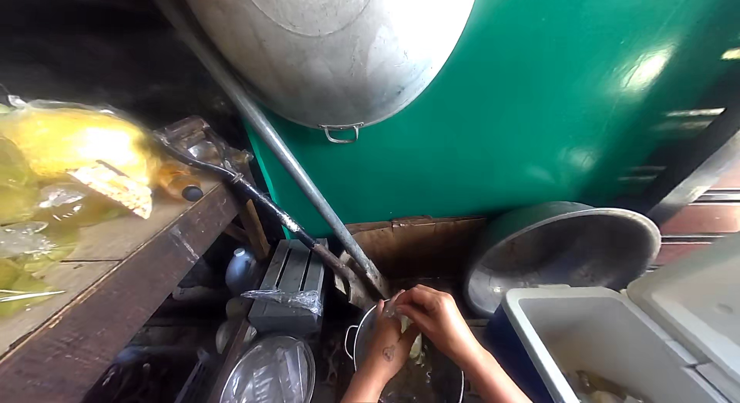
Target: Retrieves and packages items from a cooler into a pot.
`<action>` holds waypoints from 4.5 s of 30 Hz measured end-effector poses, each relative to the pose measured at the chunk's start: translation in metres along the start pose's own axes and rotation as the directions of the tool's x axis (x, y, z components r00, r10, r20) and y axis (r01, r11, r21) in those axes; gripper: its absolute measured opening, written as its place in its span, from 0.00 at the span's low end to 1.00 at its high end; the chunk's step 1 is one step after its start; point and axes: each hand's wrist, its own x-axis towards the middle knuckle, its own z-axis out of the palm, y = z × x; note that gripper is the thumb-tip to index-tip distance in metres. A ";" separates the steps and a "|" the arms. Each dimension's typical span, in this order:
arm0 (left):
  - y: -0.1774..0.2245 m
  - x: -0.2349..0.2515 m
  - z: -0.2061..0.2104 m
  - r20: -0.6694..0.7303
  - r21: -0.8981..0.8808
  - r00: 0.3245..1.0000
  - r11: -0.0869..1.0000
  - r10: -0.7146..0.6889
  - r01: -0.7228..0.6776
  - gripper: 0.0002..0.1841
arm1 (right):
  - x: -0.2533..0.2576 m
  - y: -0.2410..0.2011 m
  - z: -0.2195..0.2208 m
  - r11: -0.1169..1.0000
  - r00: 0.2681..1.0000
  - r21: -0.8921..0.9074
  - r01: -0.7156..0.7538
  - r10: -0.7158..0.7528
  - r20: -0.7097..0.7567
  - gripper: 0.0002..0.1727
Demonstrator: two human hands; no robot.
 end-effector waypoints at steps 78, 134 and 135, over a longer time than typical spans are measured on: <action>-0.018 -0.111 0.046 -0.127 0.197 0.822 0.798 -0.555 0.570 0.11 | -0.178 0.004 0.075 0.910 0.906 -0.305 -0.280 0.355 0.229 0.32; -0.053 -0.122 0.077 0.021 -0.133 0.897 0.888 -0.442 0.441 0.13 | -0.169 0.024 0.058 0.451 0.456 0.070 -0.890 0.874 0.165 0.28; -0.055 -0.123 0.077 0.027 -0.174 0.898 0.882 -0.439 0.437 0.12 | -0.170 0.024 0.058 0.452 0.454 0.049 -0.891 0.876 0.162 0.23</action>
